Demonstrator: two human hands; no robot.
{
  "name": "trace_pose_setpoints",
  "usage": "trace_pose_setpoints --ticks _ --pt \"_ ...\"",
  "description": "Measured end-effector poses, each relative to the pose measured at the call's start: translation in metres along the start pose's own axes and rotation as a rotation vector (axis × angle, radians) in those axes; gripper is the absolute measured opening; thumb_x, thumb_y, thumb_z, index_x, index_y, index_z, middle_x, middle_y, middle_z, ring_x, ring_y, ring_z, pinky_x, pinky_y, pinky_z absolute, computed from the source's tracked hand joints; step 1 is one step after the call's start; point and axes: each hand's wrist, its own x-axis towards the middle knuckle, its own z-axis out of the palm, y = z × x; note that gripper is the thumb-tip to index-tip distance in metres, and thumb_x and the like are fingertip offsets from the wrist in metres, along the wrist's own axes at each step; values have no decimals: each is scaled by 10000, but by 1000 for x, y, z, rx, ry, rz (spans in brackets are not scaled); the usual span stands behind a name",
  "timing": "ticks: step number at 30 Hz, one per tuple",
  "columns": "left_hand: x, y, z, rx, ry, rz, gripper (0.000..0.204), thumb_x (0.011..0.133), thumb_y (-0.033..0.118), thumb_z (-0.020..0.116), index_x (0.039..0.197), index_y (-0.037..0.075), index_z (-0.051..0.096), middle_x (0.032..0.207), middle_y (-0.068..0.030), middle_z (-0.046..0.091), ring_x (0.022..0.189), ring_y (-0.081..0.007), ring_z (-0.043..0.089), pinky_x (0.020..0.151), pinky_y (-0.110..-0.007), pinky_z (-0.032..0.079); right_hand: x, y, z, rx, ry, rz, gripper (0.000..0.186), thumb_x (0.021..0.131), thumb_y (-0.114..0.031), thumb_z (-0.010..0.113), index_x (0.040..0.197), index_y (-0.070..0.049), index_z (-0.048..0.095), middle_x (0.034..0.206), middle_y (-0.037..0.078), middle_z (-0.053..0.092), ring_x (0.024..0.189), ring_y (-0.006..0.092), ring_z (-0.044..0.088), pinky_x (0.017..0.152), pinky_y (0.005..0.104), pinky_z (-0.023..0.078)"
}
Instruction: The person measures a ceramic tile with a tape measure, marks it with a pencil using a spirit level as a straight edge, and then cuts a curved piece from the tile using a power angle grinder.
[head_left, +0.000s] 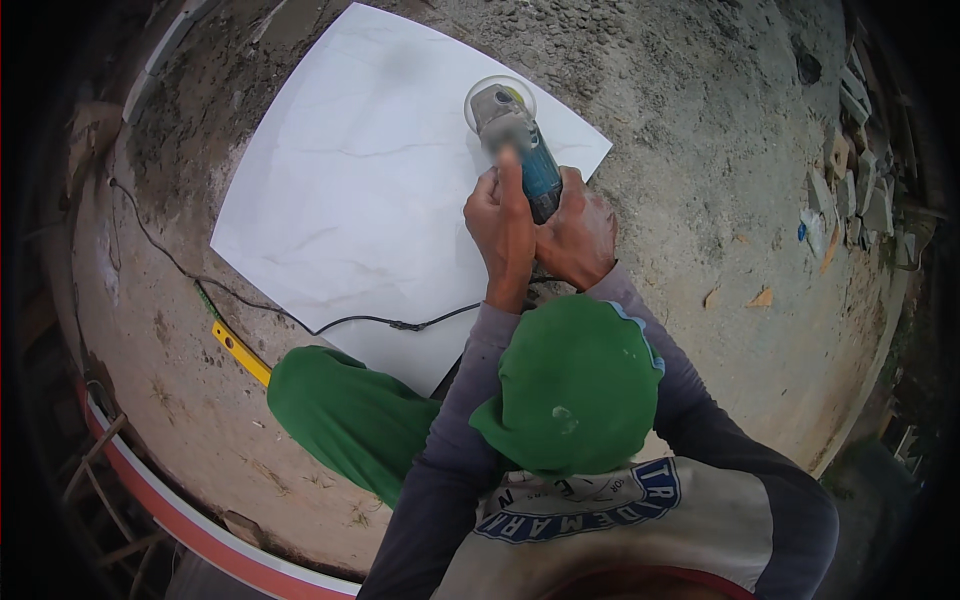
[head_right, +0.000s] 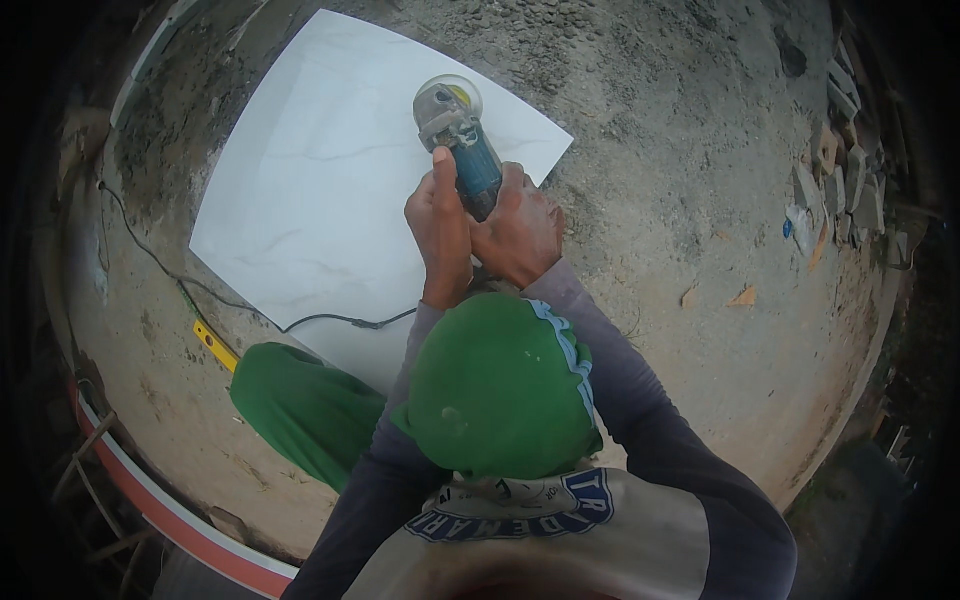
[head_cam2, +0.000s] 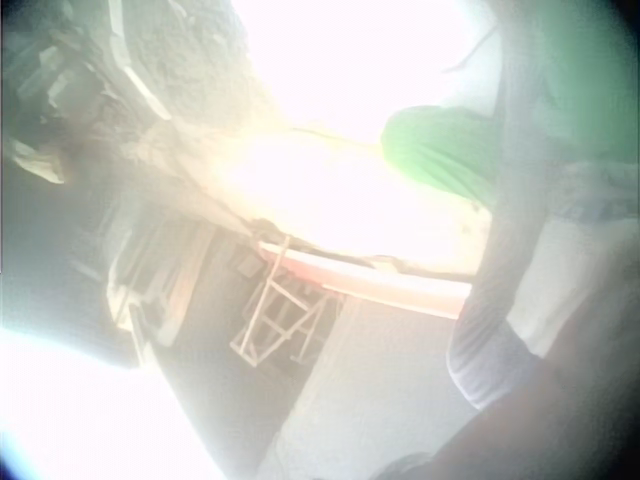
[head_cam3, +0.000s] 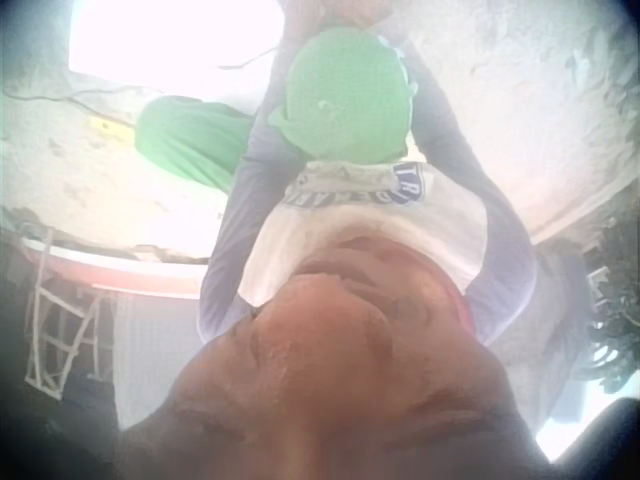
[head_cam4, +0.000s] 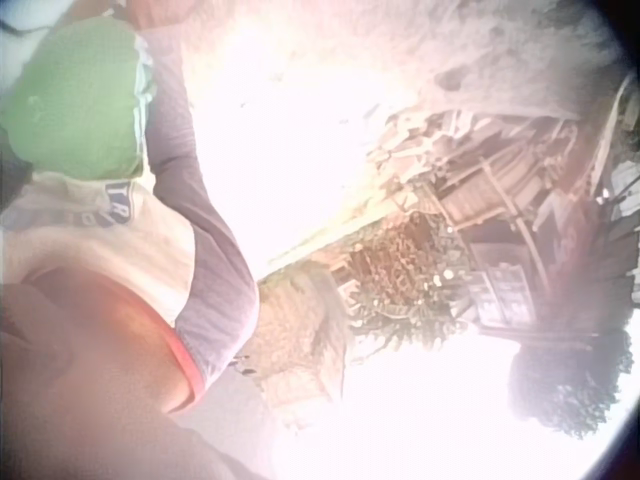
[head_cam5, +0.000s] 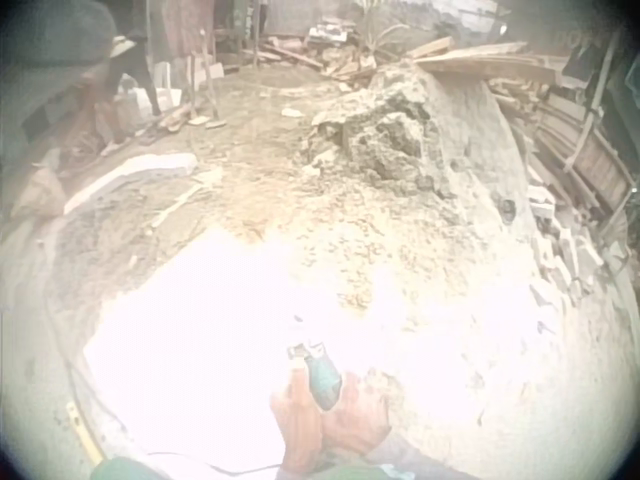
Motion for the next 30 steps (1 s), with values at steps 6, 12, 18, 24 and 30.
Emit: trace_pose_setpoints --ticks 6,12,18,24,30 --pt "16 11 -4 514 -161 36 471 970 394 830 1049 -58 726 983 -100 759 882 -157 691 833 -316 558 6 0 -3 14 73 -259 616 841 -411 835 1160 39 559 1032 297 753 961 498 756 827 552 591" --pt "36 26 -24 168 -270 -36 526 983 407 811 1232 -42 695 1164 -99 731 977 -106 687 856 -291 578 36 -11 -13 401 -303 -196 629 759 -321 855 1125 122 599 953 284 749 831 421 773 758 511 608" --pt "62 50 -31 161 -351 20 676 1006 465 772 1383 -68 598 1360 -185 693 1097 -165 710 973 -315 592 78 -31 5 560 -553 -127 536 718 -248 811 1050 141 651 929 251 747 869 359 778 793 441 616" --pt "129 62 -52 396 -243 84 712 1049 519 712 1411 -79 581 1334 -160 687 1217 -204 678 1080 -361 530 145 -75 41 232 -333 -327 593 716 -294 812 1095 146 693 984 284 764 929 410 784 861 479 620" --pt "201 77 -68 206 -227 25 659 1057 465 724 1439 -47 563 1425 -134 642 1320 -236 625 1143 -406 490 210 -126 81 180 -359 -457 631 718 -359 803 1113 126 723 1004 283 783 965 400 795 888 461 628"
